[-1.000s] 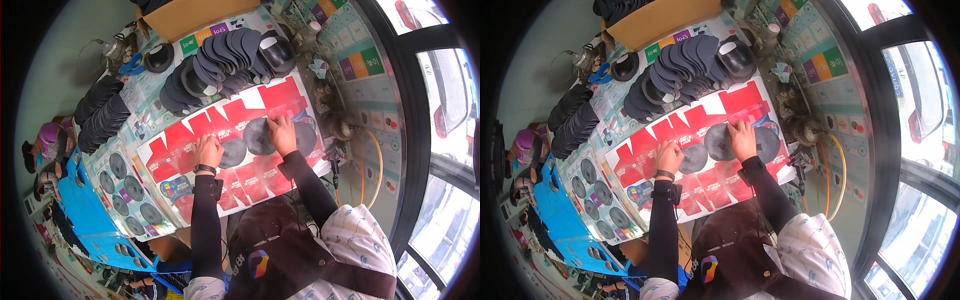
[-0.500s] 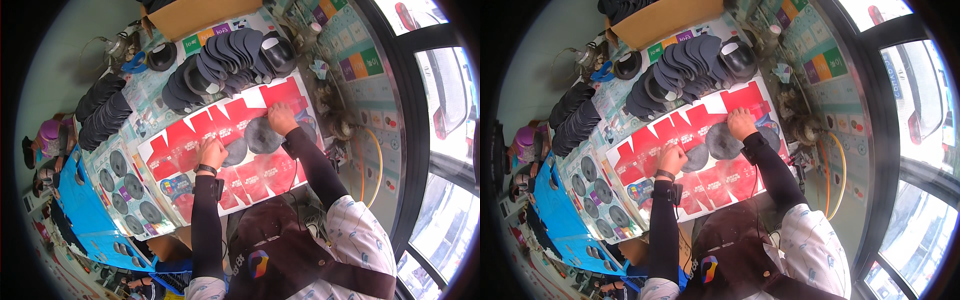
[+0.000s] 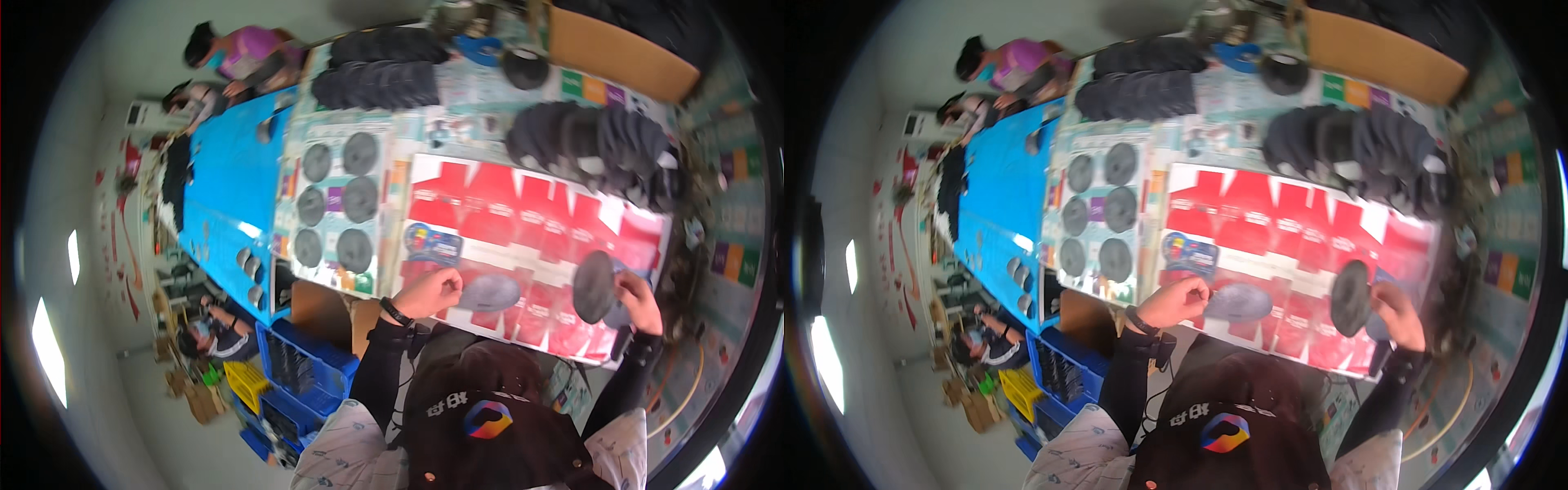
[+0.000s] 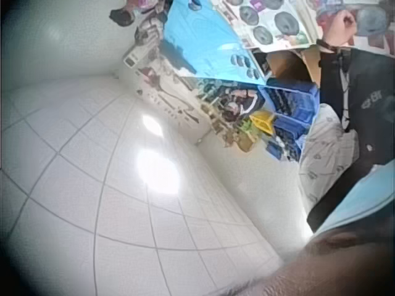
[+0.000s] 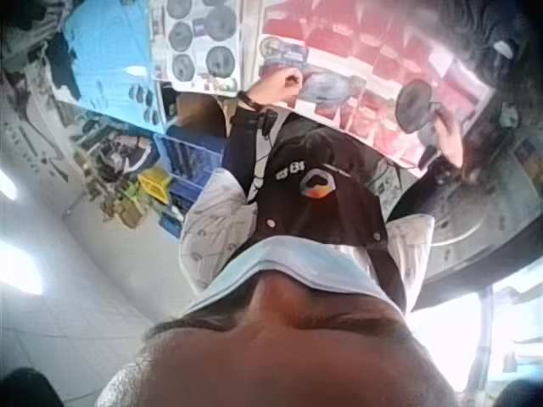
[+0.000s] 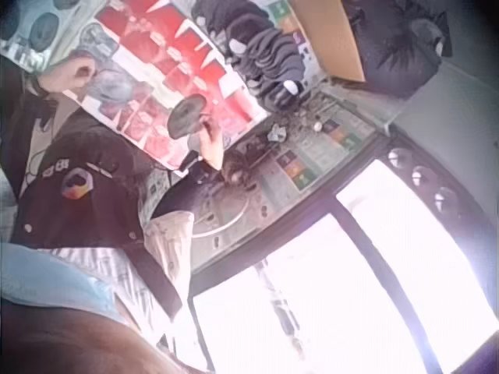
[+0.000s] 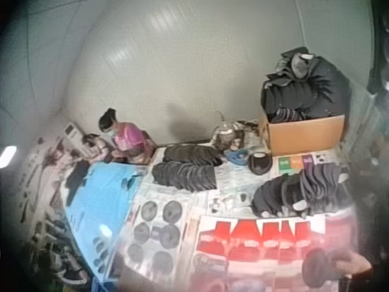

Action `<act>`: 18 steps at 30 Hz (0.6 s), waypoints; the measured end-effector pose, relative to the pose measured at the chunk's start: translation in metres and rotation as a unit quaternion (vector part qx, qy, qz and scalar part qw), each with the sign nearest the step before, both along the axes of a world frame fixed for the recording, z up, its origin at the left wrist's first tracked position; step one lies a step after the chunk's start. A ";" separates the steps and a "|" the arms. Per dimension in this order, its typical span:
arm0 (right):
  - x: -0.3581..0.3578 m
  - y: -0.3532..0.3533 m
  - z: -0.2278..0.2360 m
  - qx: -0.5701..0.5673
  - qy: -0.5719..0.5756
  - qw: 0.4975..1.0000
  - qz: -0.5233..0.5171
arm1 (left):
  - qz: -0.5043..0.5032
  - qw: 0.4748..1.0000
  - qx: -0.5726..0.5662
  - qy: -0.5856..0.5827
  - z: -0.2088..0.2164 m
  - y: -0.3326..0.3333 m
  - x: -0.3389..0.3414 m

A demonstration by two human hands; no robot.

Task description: Applying adhesive and assembling small circular components onto a sheet for shoe manufacturing.

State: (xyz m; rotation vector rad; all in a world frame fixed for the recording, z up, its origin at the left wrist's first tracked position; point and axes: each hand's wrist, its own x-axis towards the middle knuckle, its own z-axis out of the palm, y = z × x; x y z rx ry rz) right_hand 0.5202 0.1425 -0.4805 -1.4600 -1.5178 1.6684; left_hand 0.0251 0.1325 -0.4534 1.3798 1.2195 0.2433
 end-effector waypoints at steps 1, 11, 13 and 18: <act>-0.009 0.003 0.016 -0.062 0.031 0.997 -0.033 | 0.012 1.000 0.001 -0.005 0.010 -0.003 -0.026; -0.309 0.079 0.011 0.001 0.095 0.993 -0.074 | 0.470 0.881 0.023 -0.043 -0.004 -0.089 -0.293; -0.407 0.094 0.026 -0.028 0.131 0.990 -0.041 | 0.507 0.861 0.026 -0.020 -0.016 -0.098 -0.341; -0.603 0.136 -0.005 -0.009 0.208 0.978 0.011 | 0.494 0.867 0.064 -0.007 -0.030 -0.083 -0.409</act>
